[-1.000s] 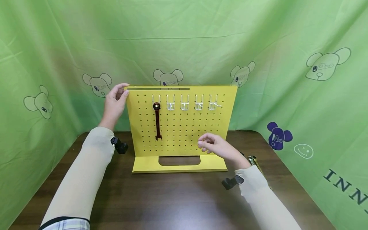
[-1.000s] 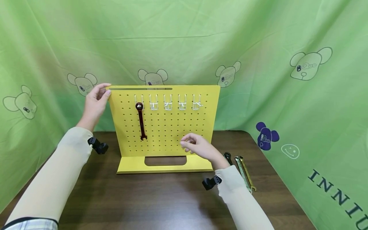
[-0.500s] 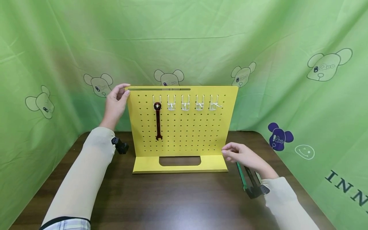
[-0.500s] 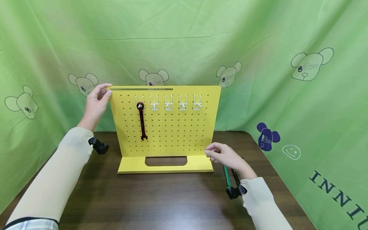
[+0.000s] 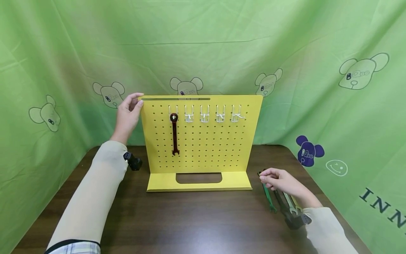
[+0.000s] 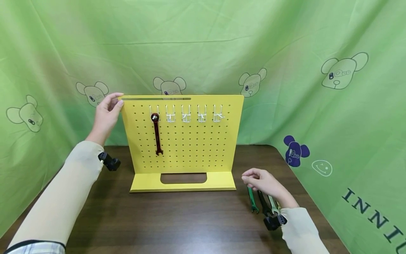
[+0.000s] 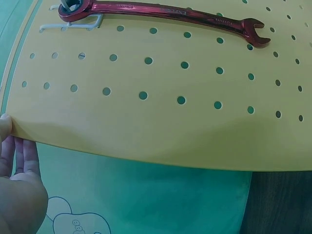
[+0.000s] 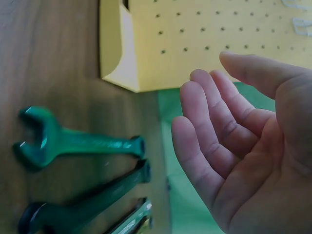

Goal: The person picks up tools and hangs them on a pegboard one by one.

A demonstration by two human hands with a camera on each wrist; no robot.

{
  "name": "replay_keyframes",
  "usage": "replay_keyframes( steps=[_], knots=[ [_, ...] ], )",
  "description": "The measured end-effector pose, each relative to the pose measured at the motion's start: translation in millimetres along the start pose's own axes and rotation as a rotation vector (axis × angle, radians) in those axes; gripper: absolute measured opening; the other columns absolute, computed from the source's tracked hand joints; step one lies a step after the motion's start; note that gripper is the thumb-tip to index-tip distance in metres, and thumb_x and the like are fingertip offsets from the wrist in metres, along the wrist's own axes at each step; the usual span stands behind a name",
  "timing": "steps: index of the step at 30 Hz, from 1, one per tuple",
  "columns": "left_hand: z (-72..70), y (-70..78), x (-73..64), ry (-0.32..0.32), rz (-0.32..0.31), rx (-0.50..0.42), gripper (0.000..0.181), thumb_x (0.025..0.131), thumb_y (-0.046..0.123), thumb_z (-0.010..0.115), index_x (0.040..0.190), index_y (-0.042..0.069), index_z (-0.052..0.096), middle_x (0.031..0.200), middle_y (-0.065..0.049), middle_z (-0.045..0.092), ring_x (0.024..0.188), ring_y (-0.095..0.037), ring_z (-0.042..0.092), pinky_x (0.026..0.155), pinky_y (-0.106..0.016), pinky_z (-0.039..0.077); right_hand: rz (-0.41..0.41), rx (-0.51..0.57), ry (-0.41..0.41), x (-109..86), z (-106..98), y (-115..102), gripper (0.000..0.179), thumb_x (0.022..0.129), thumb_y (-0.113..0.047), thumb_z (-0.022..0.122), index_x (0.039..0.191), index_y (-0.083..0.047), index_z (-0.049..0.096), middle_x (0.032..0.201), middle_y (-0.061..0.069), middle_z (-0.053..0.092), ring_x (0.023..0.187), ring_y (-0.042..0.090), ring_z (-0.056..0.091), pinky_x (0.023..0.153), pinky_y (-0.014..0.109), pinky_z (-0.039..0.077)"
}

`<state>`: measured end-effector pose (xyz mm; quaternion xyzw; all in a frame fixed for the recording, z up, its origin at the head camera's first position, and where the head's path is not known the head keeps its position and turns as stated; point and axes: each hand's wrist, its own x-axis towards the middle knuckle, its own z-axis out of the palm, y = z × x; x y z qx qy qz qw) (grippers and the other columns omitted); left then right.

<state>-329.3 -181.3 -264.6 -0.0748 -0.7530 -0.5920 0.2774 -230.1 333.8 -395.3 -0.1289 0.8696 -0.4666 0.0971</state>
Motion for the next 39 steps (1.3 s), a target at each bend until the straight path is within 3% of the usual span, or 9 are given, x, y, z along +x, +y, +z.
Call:
replay_keyframes(
  steps=[10, 17, 28, 39],
  knots=[
    [1.9, 1.4, -1.4, -0.016, -0.010, -0.008, 0.029, 0.103, 0.018, 0.058, 0.132, 0.012, 0.063, 0.107, -0.001, 0.061, 0.093, -0.012, 0.054, 0.081, -0.025, 0.043, 0.135, -0.040, 0.043, -6.5, 0, 30, 0.041, 0.099, -0.018, 0.064, 0.123, 0.014, 0.057, 0.100, 0.016, 0.071, 0.086, 0.024, 0.066, 0.070, 0.036, 0.056],
    [1.4, 2.0, -1.3, -0.005, -0.023, -0.003, 0.029, 0.103, 0.018, 0.058, 0.131, 0.014, 0.064, 0.108, -0.002, 0.061, 0.095, -0.012, 0.053, 0.083, -0.025, 0.044, 0.174, -0.105, 0.052, -5.2, -1, 43, 0.040, 0.097, -0.017, 0.067, 0.120, 0.015, 0.059, 0.094, 0.013, 0.072, 0.082, 0.021, 0.065, 0.068, 0.037, 0.056],
    [1.4, 2.7, -0.5, -0.008, -0.033, -0.005, 0.029, 0.103, 0.019, 0.058, 0.132, 0.015, 0.063, 0.110, -0.003, 0.061, 0.096, -0.013, 0.054, 0.083, -0.026, 0.045, 0.251, -0.188, 0.100, 0.3, 2, 50, 0.037, 0.092, -0.021, 0.074, 0.112, 0.010, 0.065, 0.091, 0.009, 0.071, 0.081, 0.022, 0.065, 0.069, 0.041, 0.057],
    [0.0, 3.0, -1.7, -0.016, -0.032, -0.020, 0.030, 0.103, 0.018, 0.058, 0.132, 0.014, 0.063, 0.110, -0.003, 0.061, 0.096, -0.013, 0.054, 0.083, -0.025, 0.045, 0.312, -0.275, 0.174, 3.8, 9, 48, 0.031, 0.086, -0.029, 0.079, 0.096, 0.000, 0.074, 0.076, 0.002, 0.061, 0.069, 0.018, 0.056, 0.058, 0.033, 0.048]
  ],
)
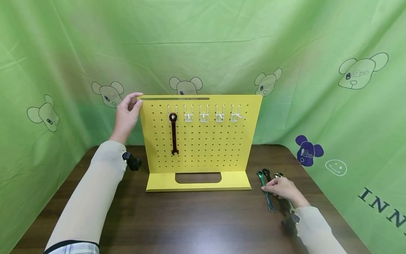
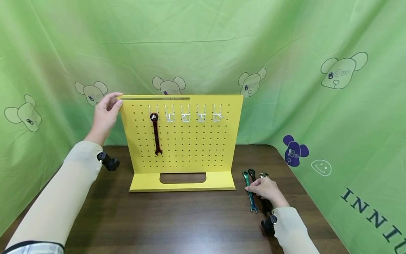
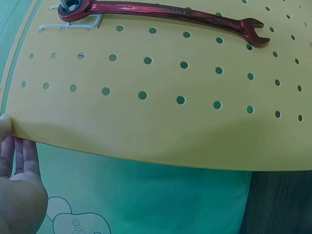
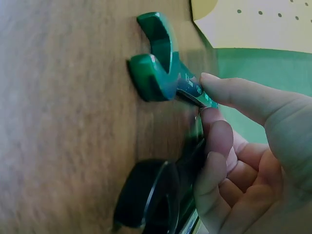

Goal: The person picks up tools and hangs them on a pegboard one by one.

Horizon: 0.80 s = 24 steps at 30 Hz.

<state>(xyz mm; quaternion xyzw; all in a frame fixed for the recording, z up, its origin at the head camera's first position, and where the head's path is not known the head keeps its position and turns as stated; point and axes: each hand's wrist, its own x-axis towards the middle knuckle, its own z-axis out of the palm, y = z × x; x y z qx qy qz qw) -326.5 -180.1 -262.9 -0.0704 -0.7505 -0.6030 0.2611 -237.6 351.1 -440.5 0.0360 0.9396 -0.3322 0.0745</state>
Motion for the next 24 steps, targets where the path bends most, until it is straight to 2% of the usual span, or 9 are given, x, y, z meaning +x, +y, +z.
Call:
replay_keyframes(
  steps=[6, 13, 24],
  knots=[
    [0.1, 0.3, -0.5, 0.000, 0.006, 0.007, 0.029, 0.103, 0.018, 0.058, 0.132, 0.014, 0.063, 0.109, -0.002, 0.060, 0.095, -0.013, 0.053, 0.082, -0.025, 0.044, 0.016, -0.053, 0.005, 1.5, 1.0, 0.5, 0.029, 0.085, -0.034, 0.079, 0.082, -0.006, 0.073, 0.072, 0.002, 0.060, 0.065, 0.017, 0.054, 0.056, 0.032, 0.046],
    [0.4, -0.4, 0.8, 0.013, 0.005, 0.006, 0.029, 0.103, 0.018, 0.058, 0.131, 0.014, 0.063, 0.107, -0.001, 0.060, 0.094, -0.011, 0.053, 0.082, -0.025, 0.044, 0.032, -0.058, 0.002, 4.3, 1.6, -0.1, 0.032, 0.084, -0.035, 0.079, 0.069, -0.009, 0.067, 0.062, -0.001, 0.054, 0.057, 0.014, 0.049, 0.053, 0.030, 0.041],
    [-0.5, 2.2, -0.7, 0.009, 0.000, 0.024, 0.029, 0.104, 0.019, 0.057, 0.132, 0.014, 0.063, 0.108, -0.001, 0.059, 0.095, -0.012, 0.053, 0.082, -0.025, 0.044, 0.057, -0.058, 0.005, 5.0, 3.0, -1.9, 0.034, 0.081, -0.034, 0.078, 0.061, -0.011, 0.063, 0.055, -0.005, 0.049, 0.051, 0.010, 0.044, 0.050, 0.027, 0.036]
  ],
)
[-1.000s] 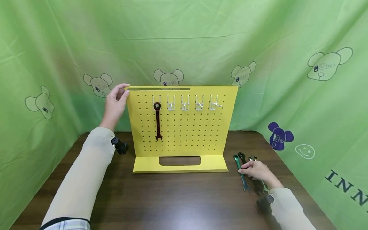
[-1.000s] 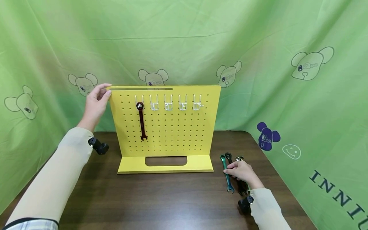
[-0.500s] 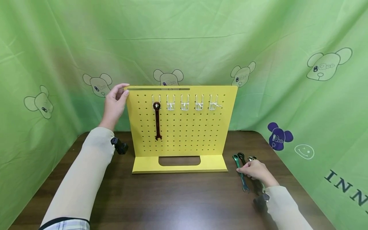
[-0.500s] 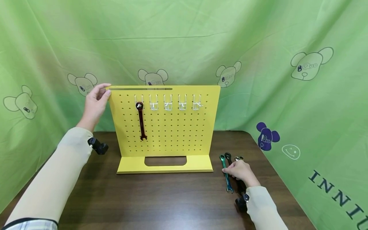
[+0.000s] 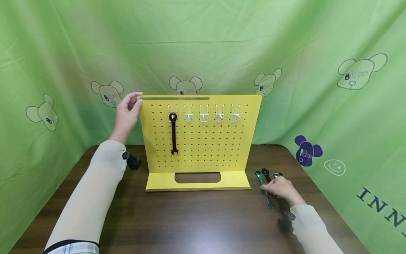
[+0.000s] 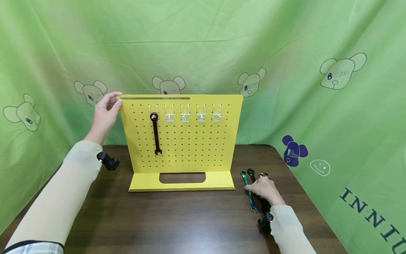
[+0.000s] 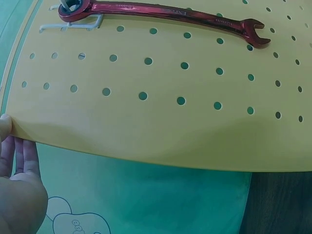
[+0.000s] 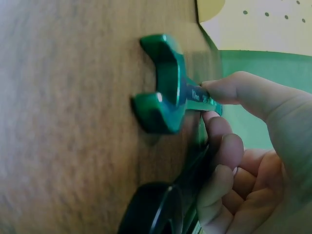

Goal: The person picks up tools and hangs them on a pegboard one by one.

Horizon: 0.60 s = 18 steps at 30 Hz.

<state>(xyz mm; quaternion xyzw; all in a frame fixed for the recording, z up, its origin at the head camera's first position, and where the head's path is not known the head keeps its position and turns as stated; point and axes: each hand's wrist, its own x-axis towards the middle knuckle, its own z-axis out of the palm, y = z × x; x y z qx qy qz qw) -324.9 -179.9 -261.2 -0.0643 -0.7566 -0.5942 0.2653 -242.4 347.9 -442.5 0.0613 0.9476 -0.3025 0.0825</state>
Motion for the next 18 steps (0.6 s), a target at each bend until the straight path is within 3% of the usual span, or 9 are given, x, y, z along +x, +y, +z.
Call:
replay_keyframes(
  steps=[7, 13, 18],
  knots=[
    [-0.2, 0.1, -0.4, 0.011, 0.006, -0.016, 0.028, 0.103, 0.017, 0.058, 0.131, 0.013, 0.064, 0.107, -0.001, 0.060, 0.094, -0.011, 0.053, 0.081, -0.024, 0.045, -0.020, 0.046, -0.007, 1.4, -1.5, 2.6, 0.030, 0.084, -0.031, 0.076, 0.064, -0.011, 0.064, 0.058, -0.006, 0.050, 0.056, 0.011, 0.047, 0.051, 0.026, 0.042],
    [-0.8, 0.3, -0.5, 0.006, -0.003, -0.009, 0.029, 0.104, 0.018, 0.057, 0.132, 0.014, 0.063, 0.108, -0.002, 0.060, 0.094, -0.012, 0.053, 0.082, -0.024, 0.045, -0.064, 0.082, -0.014, -2.4, -4.7, 2.0, 0.024, 0.086, -0.025, 0.075, 0.083, -0.001, 0.074, 0.071, -0.003, 0.060, 0.068, 0.015, 0.058, 0.059, 0.031, 0.052],
    [-0.5, 0.5, -0.3, 0.001, -0.006, 0.010, 0.029, 0.104, 0.020, 0.057, 0.132, 0.015, 0.063, 0.109, -0.002, 0.060, 0.094, -0.012, 0.053, 0.082, -0.025, 0.045, -0.036, 0.131, -0.038, -4.2, -5.4, 1.2, 0.025, 0.089, -0.022, 0.075, 0.092, 0.003, 0.074, 0.075, 0.000, 0.059, 0.073, 0.018, 0.058, 0.063, 0.032, 0.052]
  ],
)
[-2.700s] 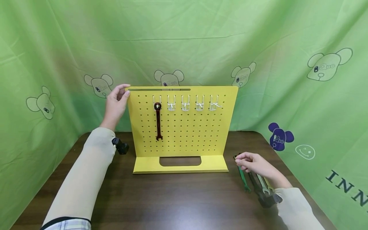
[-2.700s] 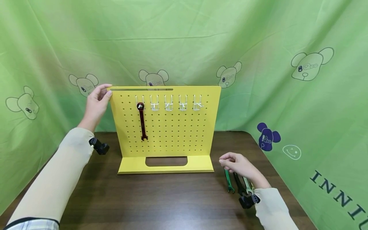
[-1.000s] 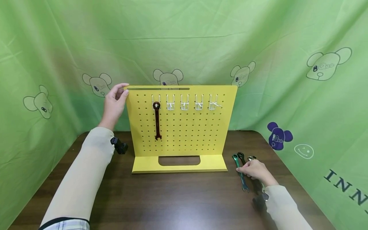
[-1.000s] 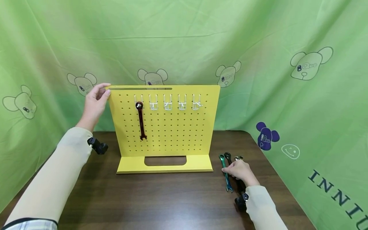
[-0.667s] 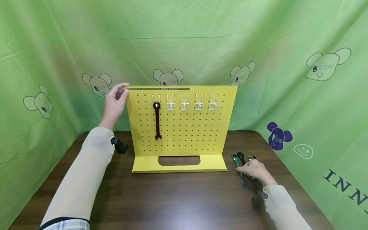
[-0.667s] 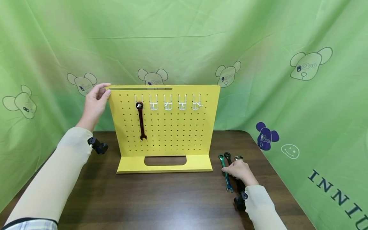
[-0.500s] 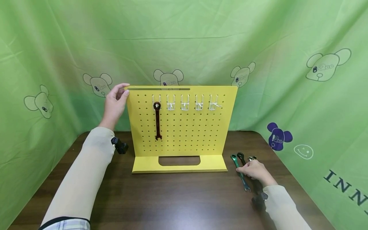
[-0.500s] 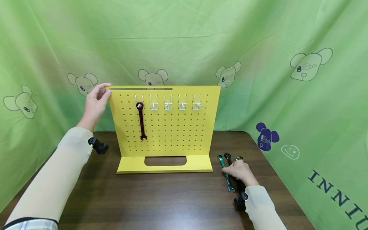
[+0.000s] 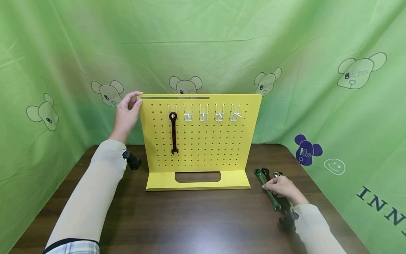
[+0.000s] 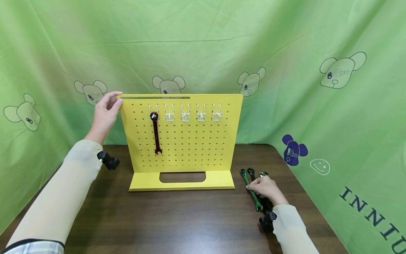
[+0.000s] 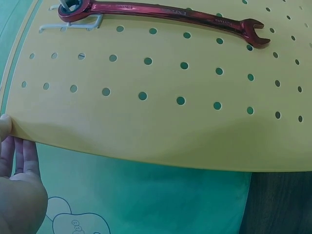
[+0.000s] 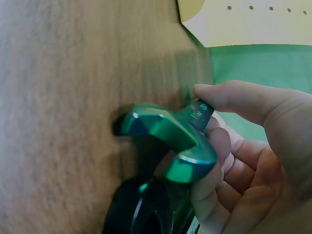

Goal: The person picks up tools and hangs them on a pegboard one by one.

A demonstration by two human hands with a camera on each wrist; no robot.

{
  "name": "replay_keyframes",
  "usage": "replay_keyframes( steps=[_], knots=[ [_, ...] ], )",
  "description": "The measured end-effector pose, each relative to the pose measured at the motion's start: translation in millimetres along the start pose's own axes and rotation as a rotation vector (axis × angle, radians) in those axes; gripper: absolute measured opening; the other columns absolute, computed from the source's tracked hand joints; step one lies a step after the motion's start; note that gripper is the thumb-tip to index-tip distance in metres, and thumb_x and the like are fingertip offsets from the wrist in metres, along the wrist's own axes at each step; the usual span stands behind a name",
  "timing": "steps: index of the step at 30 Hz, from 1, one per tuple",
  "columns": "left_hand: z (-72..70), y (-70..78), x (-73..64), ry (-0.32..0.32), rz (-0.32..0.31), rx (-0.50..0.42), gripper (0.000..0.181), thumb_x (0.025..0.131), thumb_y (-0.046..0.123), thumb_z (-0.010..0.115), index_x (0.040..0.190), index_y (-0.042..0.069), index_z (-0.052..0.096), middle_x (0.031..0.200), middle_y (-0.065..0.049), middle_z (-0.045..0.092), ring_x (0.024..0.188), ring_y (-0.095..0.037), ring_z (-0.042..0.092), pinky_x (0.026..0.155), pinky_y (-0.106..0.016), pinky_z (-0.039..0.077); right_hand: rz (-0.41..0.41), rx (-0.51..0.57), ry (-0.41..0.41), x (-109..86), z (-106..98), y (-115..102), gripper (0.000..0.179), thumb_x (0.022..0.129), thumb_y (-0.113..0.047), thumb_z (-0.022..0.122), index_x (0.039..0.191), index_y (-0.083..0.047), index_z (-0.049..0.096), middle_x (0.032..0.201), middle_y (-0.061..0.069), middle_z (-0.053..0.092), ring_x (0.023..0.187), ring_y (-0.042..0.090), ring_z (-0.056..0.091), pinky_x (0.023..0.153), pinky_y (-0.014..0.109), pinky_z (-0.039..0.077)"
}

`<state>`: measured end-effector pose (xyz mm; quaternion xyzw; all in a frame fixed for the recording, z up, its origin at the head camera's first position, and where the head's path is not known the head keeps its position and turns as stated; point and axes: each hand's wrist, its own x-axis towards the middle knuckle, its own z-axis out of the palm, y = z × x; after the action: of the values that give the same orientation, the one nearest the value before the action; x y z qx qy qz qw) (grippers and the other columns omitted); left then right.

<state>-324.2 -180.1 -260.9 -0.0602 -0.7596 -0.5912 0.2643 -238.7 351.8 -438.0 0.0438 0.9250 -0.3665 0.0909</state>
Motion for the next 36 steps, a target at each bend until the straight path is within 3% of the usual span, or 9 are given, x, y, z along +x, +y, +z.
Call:
replay_keyframes(
  steps=[10, 18, 30, 36],
  knots=[
    [1.8, -2.9, 1.3, 0.001, -0.004, -0.010, 0.029, 0.103, 0.019, 0.058, 0.131, 0.015, 0.064, 0.108, -0.001, 0.060, 0.094, -0.012, 0.053, 0.081, -0.025, 0.044, -0.027, 0.010, -0.022, -4.4, -4, -2, 0.028, 0.092, -0.022, 0.072, 0.097, 0.006, 0.070, 0.078, 0.003, 0.059, 0.075, 0.018, 0.059, 0.068, 0.037, 0.056],
    [1.8, -2.1, 0.5, -0.002, -0.002, -0.027, 0.029, 0.103, 0.019, 0.058, 0.131, 0.015, 0.064, 0.109, -0.002, 0.061, 0.094, -0.013, 0.054, 0.082, -0.025, 0.045, -0.046, 0.080, -0.040, -12.9, -8, -10, 0.024, 0.095, -0.020, 0.069, 0.096, 0.003, 0.063, 0.071, 0.002, 0.055, 0.067, 0.018, 0.055, 0.060, 0.033, 0.052],
    [1.0, -3.3, 1.2, 0.006, 0.017, -0.031, 0.028, 0.103, 0.017, 0.058, 0.130, 0.014, 0.064, 0.107, -0.002, 0.061, 0.094, -0.012, 0.054, 0.081, -0.025, 0.044, -0.149, 0.143, -0.112, -16.3, -12, -34, 0.024, 0.098, -0.024, 0.066, 0.100, -0.002, 0.056, 0.071, 0.003, 0.051, 0.064, 0.017, 0.050, 0.053, 0.029, 0.042],
    [1.2, -3.3, 1.6, 0.007, 0.021, -0.025, 0.028, 0.103, 0.018, 0.058, 0.130, 0.014, 0.064, 0.107, -0.002, 0.061, 0.093, -0.012, 0.054, 0.081, -0.024, 0.044, -0.240, 0.199, -0.156, -15.4, -11, -50, 0.025, 0.099, -0.020, 0.065, 0.102, 0.003, 0.056, 0.073, 0.005, 0.048, 0.062, 0.015, 0.047, 0.053, 0.025, 0.041]
  ],
)
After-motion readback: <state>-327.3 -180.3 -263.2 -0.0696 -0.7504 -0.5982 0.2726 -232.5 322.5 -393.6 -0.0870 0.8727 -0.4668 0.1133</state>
